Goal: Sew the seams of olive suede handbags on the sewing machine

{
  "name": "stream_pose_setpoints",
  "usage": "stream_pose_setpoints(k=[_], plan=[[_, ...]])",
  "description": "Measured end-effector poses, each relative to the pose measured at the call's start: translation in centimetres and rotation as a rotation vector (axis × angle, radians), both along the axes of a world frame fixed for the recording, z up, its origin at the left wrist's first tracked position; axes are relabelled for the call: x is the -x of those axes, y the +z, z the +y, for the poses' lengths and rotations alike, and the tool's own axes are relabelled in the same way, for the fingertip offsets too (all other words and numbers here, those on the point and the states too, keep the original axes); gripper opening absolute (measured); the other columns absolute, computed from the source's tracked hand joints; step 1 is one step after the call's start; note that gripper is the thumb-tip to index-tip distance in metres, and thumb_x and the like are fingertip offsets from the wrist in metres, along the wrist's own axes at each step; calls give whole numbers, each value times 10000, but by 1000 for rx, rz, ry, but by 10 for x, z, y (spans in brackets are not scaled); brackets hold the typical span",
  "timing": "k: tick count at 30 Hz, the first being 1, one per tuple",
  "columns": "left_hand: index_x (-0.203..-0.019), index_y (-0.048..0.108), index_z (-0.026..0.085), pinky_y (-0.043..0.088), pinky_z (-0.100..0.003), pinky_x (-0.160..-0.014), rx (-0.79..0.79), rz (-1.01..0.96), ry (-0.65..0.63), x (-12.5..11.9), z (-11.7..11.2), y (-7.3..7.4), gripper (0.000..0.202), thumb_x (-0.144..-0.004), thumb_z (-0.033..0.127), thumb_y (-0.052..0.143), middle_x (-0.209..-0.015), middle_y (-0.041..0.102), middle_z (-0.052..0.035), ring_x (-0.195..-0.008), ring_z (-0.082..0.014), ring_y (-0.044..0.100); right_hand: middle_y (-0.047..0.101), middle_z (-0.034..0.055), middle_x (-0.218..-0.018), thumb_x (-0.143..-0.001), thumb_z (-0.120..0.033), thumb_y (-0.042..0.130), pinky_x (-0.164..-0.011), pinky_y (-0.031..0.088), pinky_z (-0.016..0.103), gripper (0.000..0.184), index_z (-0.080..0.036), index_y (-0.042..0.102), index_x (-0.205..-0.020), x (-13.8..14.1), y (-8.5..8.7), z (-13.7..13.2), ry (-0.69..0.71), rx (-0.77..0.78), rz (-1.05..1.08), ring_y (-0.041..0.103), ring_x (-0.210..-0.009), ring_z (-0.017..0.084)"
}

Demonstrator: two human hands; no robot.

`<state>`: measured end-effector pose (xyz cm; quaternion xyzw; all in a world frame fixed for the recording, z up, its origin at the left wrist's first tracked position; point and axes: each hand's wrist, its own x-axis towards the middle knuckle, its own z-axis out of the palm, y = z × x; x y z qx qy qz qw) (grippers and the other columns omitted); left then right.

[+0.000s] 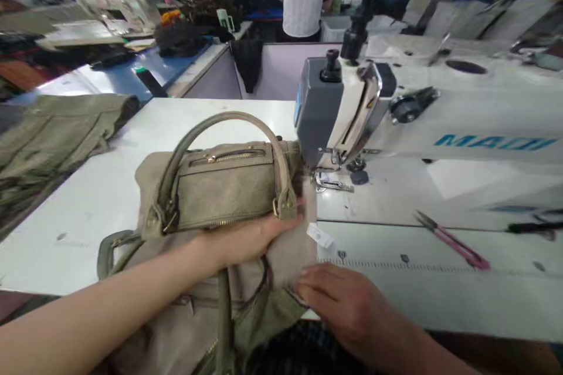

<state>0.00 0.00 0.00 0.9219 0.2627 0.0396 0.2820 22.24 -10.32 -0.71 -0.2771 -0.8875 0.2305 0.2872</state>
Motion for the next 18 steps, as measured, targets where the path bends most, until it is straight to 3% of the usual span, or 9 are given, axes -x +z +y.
stream_pose_setpoints(k=[5, 7, 11, 14, 18], plan=[[-1362, 474, 179, 168, -445, -1209, 94, -110, 72, -5, -1, -4, 423, -952, 163, 371, -1488, 394, -60, -1409, -216, 283, 659, 130, -936, -1017, -101, 316, -889, 540, 336, 308, -80, 621, -1051, -10, -3, 11, 8, -12, -19, 624, -944, 222], [-1393, 440, 180, 138, -466, -1209, 85, -126, 84, -6, -2, -9, 439, -963, 172, 351, -1495, 382, -68, -1430, -215, 233, 660, 129, -945, -1016, -94, 307, -913, 533, 333, 314, -83, 617, -1068, -13, -2, 13, 20, -14, -32, 624, -959, 214], [-1427, 404, 198, 206, -467, -1191, 14, -125, 65, -6, 5, -23, 471, -960, 163, 361, -1510, 353, -74, -1439, -210, 214, 658, 134, -950, -1011, -97, 314, -899, 544, 342, 308, -82, 614, -1081, -18, -4, 20, 27, -29, -38, 623, -954, 219], [-1356, 482, 146, 316, -432, -1149, -23, -107, 56, -7, 16, -25, 425, -943, 149, 382, -1427, 460, -117, -1382, -217, 346, 651, 143, -966, -992, -77, 358, -893, 550, 352, 274, -73, 610, -1099, -20, -8, 26, 10, -67, -29, 614, -976, 232], [-1215, 560, 132, 452, -338, -1044, -15, -67, 31, -12, 18, -8, 375, -914, 87, 341, -1307, 571, -118, -1199, -194, 547, 641, 131, -993, -965, -46, 379, -900, 550, 346, 273, -97, 615, -1091, -20, -11, 25, -41, -35, 47, 597, -1007, 226]])
